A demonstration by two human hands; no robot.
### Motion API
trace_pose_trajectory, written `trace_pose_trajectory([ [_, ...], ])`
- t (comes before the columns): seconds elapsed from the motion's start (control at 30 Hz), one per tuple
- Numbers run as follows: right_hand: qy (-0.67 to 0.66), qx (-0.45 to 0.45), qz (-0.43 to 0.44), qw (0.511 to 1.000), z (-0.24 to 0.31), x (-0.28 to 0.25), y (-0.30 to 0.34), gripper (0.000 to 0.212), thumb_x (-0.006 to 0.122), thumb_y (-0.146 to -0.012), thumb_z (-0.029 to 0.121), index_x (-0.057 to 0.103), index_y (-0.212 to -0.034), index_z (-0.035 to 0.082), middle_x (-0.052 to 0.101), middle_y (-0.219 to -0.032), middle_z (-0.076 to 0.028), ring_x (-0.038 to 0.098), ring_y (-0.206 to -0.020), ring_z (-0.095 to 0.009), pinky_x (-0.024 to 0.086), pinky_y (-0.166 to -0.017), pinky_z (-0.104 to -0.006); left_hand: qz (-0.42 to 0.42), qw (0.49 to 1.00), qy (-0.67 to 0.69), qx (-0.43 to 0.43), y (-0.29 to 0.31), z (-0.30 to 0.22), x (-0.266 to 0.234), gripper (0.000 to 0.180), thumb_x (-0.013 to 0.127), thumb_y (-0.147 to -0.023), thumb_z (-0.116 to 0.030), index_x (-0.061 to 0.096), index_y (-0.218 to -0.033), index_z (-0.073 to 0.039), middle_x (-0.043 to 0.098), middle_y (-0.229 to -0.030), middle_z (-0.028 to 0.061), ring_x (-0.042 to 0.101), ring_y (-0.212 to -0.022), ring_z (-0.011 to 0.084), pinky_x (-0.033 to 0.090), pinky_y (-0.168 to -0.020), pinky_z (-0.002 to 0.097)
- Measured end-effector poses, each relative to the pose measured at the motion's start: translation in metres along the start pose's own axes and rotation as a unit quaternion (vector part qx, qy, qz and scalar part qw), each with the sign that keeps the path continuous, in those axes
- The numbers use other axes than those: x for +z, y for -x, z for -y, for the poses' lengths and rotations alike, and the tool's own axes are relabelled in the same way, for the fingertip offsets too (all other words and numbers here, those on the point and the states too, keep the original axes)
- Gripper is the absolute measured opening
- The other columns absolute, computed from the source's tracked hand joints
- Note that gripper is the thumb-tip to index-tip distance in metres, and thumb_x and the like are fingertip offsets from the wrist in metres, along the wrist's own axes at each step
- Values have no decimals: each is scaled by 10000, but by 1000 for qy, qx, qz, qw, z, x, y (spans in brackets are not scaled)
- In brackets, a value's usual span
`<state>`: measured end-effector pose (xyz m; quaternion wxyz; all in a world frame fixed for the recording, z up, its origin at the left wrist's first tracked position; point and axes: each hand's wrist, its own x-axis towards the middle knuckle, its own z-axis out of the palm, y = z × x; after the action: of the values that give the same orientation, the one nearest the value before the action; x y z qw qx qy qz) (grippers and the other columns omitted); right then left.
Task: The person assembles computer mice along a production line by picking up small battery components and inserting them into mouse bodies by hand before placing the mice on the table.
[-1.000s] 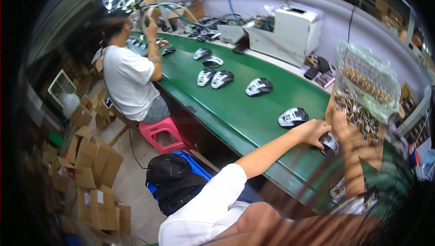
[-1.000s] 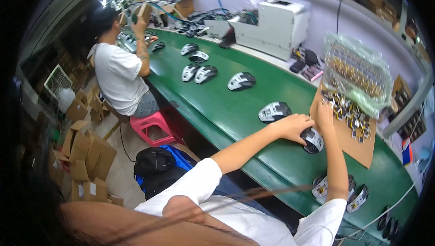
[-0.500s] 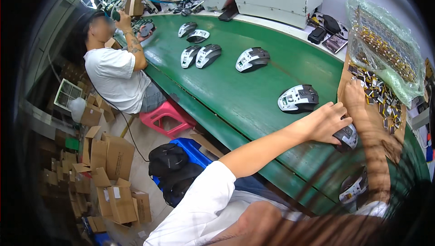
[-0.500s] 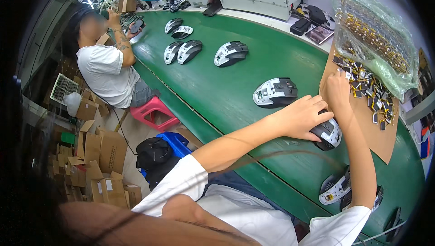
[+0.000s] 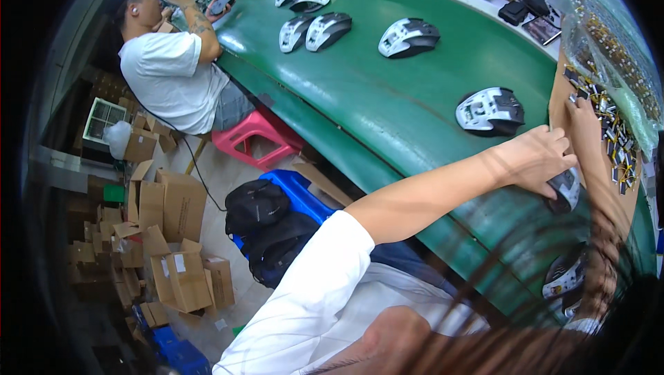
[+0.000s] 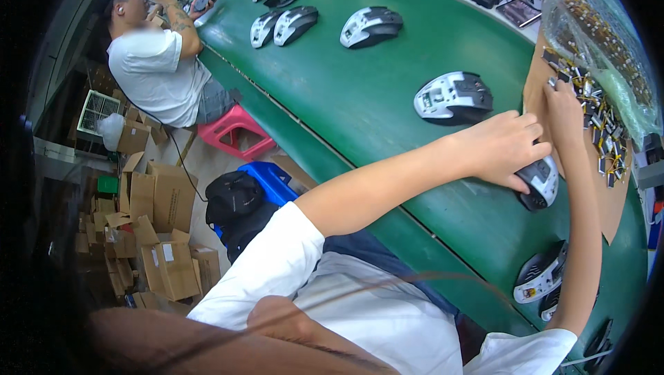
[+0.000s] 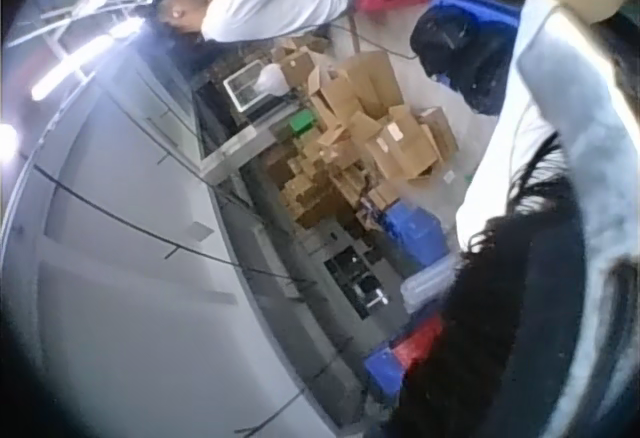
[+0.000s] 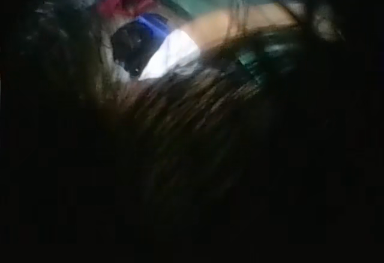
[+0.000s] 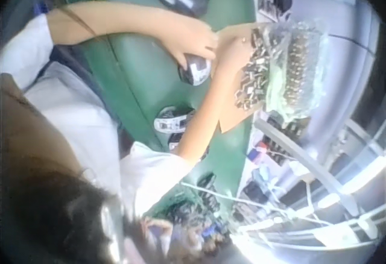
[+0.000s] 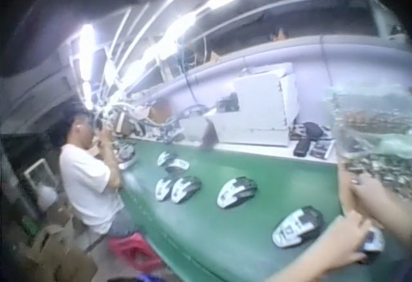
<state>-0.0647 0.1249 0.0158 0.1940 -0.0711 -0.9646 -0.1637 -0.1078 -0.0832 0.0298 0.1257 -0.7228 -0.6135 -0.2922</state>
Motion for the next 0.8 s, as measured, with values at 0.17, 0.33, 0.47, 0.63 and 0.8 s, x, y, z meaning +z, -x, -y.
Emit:
trace_pose_trajectory([
  [0.17,-105,50,-32,993,-21,18,10,283,450,-772,-12,562,-1031,9,552,-931,-182,540,-897,-335,445,-743,-405,-8,1000,-18,14,2,-1,7,513,722,-612,-473,578,-852,-43,592,-811,87,540,-847,245,444,-675,346],
  [0.33,-303,287,35,908,-71,31,1,222,514,-852,137,594,-1021,17,556,-670,-49,483,-582,-109,394,-568,-261,6,1000,-27,13,5,-1,6,495,714,-628,-468,583,-823,-33,606,-798,112,557,-836,254,452,-685,348],
  [0.47,-307,253,62,915,-110,45,7,192,529,-869,175,612,-948,21,556,-656,-1,468,-570,-66,369,-537,-236,3,1000,-13,19,3,2,14,505,711,-628,-475,583,-827,-29,610,-811,120,566,-834,262,463,-690,363],
  [0.63,-503,353,-27,788,-117,50,2,293,472,-924,276,564,-1006,10,540,-658,-16,474,-530,-73,345,-468,-223,9,1000,-16,21,5,3,13,518,711,-623,-485,584,-833,-29,611,-816,122,567,-832,259,464,-700,361],
  [0.8,-533,359,11,766,-97,35,2,286,513,-910,273,559,-1035,20,526,-647,9,475,-516,-47,344,-451,-189,25,1000,-7,14,3,4,19,534,709,-615,-504,569,-819,-32,602,-795,116,567,-825,259,455,-690,358],
])
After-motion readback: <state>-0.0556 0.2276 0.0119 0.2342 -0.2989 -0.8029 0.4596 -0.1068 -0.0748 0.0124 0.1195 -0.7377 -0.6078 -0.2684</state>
